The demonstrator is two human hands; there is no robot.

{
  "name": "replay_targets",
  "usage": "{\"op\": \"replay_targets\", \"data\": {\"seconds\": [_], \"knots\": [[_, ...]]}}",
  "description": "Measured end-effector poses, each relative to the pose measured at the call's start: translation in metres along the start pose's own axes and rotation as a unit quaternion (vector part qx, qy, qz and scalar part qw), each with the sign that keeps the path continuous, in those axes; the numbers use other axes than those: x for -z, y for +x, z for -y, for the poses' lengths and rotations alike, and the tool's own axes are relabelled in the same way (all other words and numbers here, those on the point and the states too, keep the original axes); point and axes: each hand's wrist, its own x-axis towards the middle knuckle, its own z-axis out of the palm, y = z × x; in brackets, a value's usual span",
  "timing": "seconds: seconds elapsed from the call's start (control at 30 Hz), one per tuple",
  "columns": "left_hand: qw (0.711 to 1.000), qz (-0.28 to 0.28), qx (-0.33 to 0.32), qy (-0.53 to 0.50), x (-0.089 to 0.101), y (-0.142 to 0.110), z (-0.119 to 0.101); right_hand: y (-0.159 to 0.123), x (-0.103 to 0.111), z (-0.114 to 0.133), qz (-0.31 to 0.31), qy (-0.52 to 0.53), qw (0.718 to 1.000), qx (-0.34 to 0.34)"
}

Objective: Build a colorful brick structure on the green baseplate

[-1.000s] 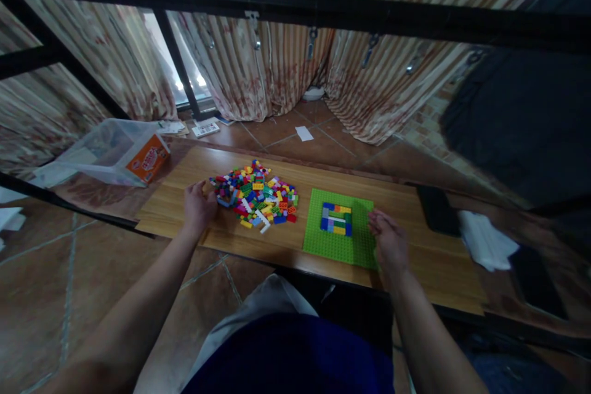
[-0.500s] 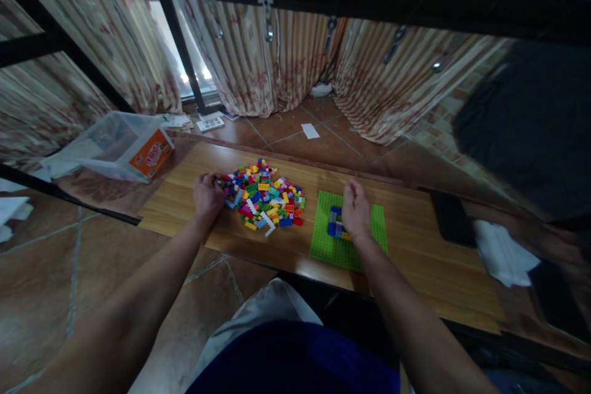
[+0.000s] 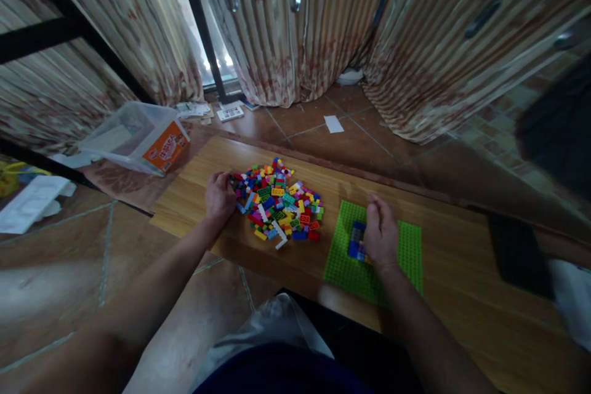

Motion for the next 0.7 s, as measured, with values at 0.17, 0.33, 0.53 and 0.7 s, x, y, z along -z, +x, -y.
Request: {"op": "replay_targets", "data": {"seconds": [0.17,0.33,0.53,0.7], "knots": [[1.000,0.009,-0.024,0.004,-0.0018,-0.0017,-0.0006,-0.0011,0.0007,0.0019,0.001,0.000,1.000,-0.024],[0.999,0.019,-0.043,-0.005,-0.0014,-0.0036,-0.0033,-0.0004,0.0004,0.0004,0.013,0.002,0.999,-0.035],[0.998,0.021,-0.048,-0.022,-0.0029,-0.0046,-0.0023,0.0007,0.0020,-0.0062,0.045,-0.005,0.999,-0.017],[0.998,0.024,-0.052,-0.019,-0.0040,-0.0051,-0.0010,0.0027,0.0039,0.0000,0.042,-0.073,0.994,0.077]]}}
